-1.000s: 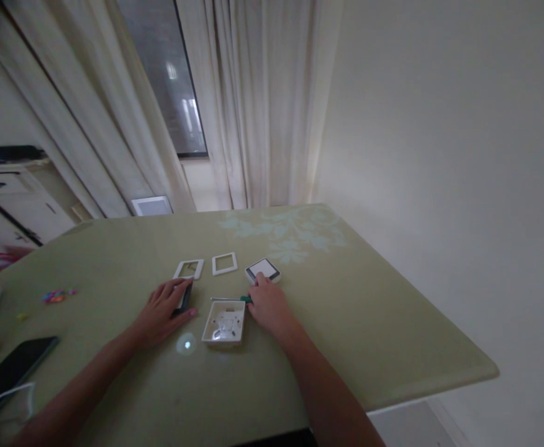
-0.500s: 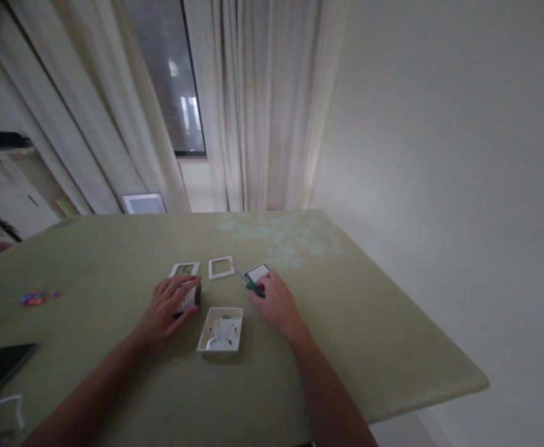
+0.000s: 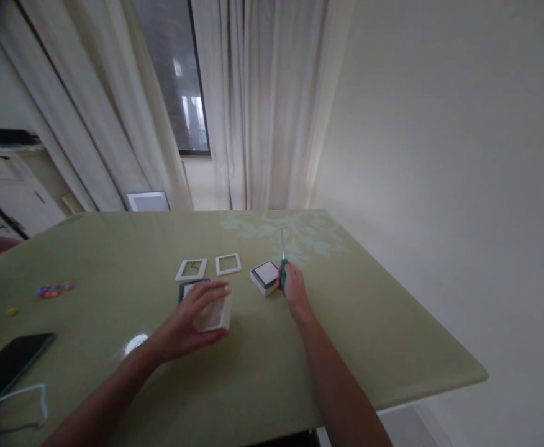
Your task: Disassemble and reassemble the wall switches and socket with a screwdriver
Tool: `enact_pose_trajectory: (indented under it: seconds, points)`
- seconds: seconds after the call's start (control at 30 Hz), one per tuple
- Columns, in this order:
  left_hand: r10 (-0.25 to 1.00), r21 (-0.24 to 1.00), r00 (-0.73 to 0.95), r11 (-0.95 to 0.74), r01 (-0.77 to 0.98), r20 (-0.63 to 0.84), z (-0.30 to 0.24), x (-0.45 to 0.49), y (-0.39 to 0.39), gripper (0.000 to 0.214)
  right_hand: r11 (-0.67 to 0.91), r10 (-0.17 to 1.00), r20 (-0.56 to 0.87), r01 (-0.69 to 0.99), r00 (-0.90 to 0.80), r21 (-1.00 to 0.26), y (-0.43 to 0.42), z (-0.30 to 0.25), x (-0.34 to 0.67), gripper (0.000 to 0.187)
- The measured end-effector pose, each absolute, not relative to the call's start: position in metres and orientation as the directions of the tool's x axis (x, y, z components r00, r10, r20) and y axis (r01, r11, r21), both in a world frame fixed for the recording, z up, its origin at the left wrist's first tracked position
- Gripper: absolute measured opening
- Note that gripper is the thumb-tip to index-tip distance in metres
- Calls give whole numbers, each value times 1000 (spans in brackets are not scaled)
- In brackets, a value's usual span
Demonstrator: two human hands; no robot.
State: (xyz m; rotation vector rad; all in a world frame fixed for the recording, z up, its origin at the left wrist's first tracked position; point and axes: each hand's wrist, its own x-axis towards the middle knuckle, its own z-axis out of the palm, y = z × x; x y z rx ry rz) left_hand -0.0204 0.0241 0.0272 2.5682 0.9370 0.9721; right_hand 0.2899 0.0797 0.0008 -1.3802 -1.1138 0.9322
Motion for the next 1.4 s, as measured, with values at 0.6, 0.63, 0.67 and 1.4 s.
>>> enact_pose_trajectory:
  seconds: [0.6,0.63,0.67,1.4]
  points:
    - [951,291,87,-177,940,297,3,-155,87,50,67,909,96,84,405,-994,96,-15,302,35]
    - [944,291,91,-188,938,316,6,-152,87,50,72,910,109,106,401,-992,98,-16,303,35]
    - [929,299,101,-215,930,355,9,-146,86,50,78,912,122,127,391,-989,101,-17,304,36]
    - [842,70,454,-492,868,291,-14,-30,49,56,209,977,193,262,-84,-942,92,-8,273,35]
